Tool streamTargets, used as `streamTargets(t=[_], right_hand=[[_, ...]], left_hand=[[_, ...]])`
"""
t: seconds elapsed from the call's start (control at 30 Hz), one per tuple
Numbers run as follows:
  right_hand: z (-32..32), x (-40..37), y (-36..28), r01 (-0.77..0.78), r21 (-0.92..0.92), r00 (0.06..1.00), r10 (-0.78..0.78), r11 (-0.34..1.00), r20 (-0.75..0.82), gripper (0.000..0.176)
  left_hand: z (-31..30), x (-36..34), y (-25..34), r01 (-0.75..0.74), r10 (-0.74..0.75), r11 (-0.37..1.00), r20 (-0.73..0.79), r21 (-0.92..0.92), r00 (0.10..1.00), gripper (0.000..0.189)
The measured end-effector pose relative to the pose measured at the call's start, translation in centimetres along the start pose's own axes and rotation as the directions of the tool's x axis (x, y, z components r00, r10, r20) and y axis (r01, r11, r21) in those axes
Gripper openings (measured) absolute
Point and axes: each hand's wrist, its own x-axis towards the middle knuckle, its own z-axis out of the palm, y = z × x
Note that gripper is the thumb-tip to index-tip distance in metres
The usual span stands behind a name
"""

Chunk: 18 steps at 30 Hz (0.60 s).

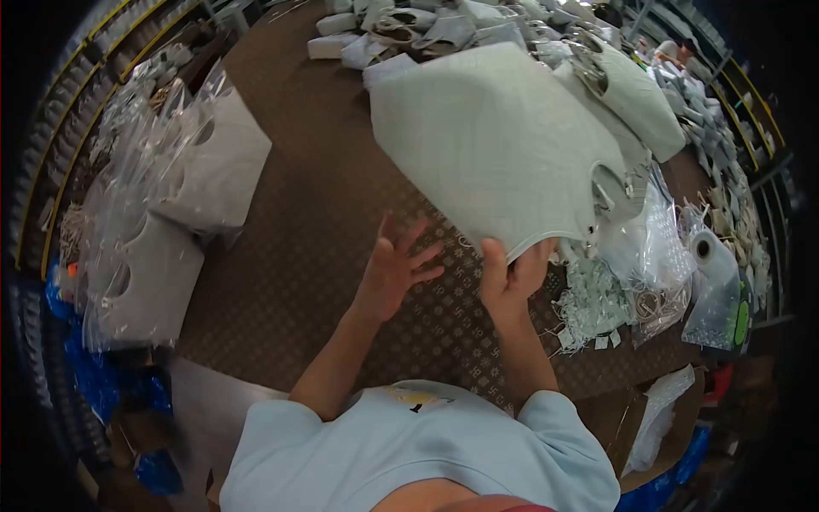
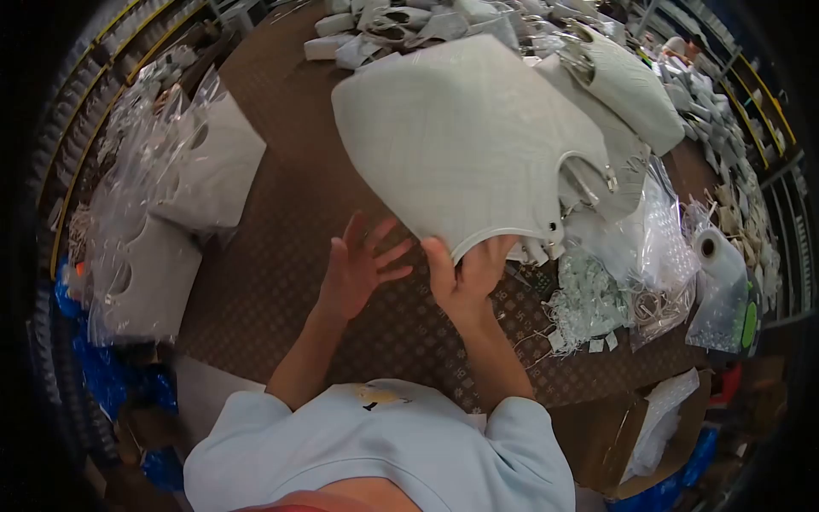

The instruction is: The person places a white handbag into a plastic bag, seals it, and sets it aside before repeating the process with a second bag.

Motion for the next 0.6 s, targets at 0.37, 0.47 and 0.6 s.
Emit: streamTargets(t=[0.37, 0.47, 0.6], right_hand=[[3.0, -20.4, -13.0, -0.376, 0.051, 0.536, 0.172, 0.925, 0.826, 0.022], [2.0, -18.8, -15.2, -0.529, 0.044, 0.249, 0.105, 0.848, 0.963, 0.022], [3.7, -15.6, -10.3, -0.636, -0.162, 0.412, 0.510, 0.755, 0.755, 0.022]], left_hand=[[-13.7, -12.5, 1.6, 0.086, -0.048, 0.994, -0.451, 0.064, 0.891, 0.082], [-19.5, -14.9, 2.2, 0.170, -0.046, 0.953, -0.436, 0.250, 0.899, 0.089], [-23.8, -16.5, 1.1, 0.424, -0.160, 0.876, -0.691, 0.229, 0.705, 0.099]])
